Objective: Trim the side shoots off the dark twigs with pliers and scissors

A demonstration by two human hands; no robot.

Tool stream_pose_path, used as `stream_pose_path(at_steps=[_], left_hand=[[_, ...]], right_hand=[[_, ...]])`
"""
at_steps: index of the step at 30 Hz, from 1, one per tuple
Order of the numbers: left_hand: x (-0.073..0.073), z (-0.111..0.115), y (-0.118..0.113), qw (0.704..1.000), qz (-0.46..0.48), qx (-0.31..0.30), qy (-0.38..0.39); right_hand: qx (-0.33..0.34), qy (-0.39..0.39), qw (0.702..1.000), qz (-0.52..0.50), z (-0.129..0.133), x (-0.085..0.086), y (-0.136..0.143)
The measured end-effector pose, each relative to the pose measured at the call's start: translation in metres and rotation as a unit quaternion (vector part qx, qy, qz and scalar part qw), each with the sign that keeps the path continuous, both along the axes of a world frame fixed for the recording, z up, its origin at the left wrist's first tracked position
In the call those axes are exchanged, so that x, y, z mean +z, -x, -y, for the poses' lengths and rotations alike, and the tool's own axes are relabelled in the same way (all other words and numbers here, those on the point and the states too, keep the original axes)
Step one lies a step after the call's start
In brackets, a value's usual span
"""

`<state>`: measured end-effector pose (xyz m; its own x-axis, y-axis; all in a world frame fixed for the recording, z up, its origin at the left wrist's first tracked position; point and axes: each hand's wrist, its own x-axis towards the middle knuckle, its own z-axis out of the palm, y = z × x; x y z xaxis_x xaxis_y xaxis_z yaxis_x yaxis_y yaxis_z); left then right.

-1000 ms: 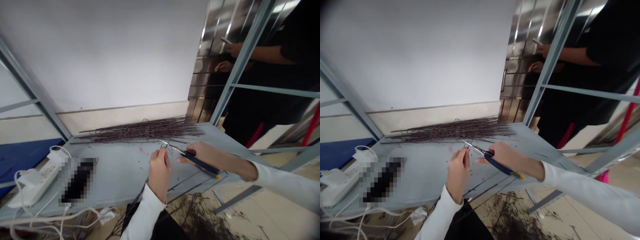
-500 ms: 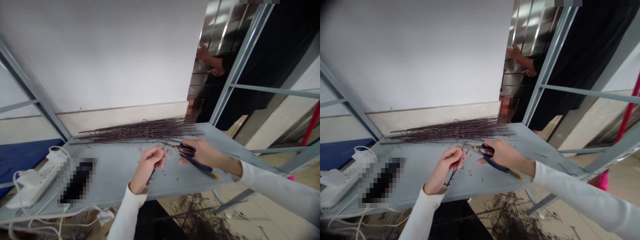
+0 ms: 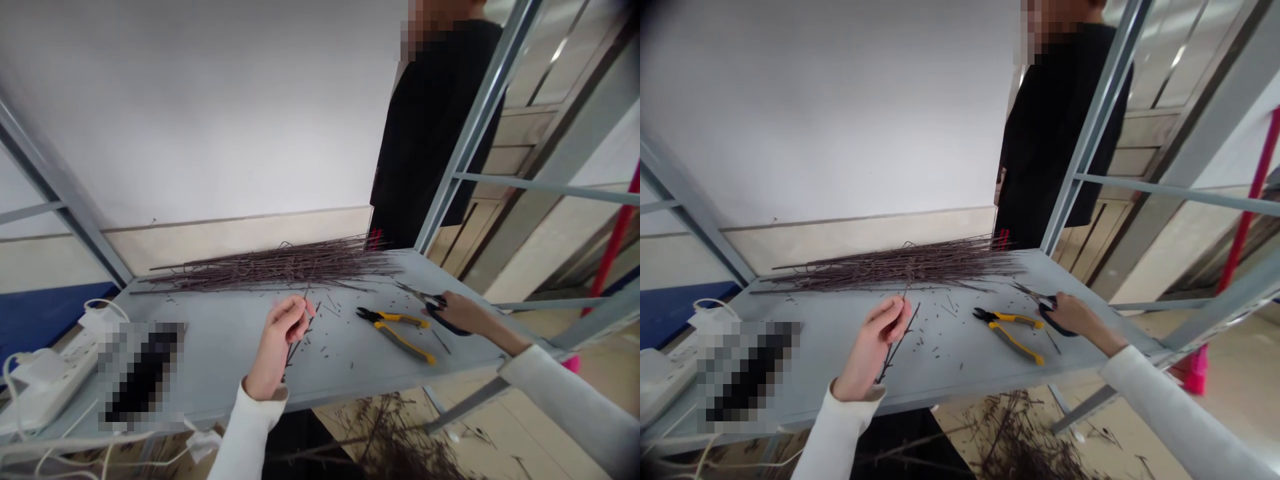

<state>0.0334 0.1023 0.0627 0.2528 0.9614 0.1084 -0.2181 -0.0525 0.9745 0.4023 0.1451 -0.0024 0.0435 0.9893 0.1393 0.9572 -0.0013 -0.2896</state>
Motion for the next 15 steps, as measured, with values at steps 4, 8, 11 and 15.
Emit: stream_pose_path(at_steps=[4, 8, 11, 15], left_hand=[[-0.003, -0.003, -0.004, 1.0, -0.013, 0.001, -0.006], [-0.005, -0.003, -0.009, 1.0, -0.023, 0.006, -0.004], [-0.004, -0.002, -0.013, 0.999, -0.034, 0.01, 0.003], [-0.002, 0.001, -0.016, 0.999, -0.045, 0.015, 0.003]], right_hand=[[-0.041, 0.03, 0.998, 0.026, 0.0, -0.024, -0.018], [-0.046, 0.005, 0.998, 0.049, -0.001, -0.032, -0.005], [0.047, 0.007, 0.998, 0.044, 0.001, -0.032, 0.016], [0.152, 0.105, 0.981, 0.066, 0.004, -0.025, 0.045]])
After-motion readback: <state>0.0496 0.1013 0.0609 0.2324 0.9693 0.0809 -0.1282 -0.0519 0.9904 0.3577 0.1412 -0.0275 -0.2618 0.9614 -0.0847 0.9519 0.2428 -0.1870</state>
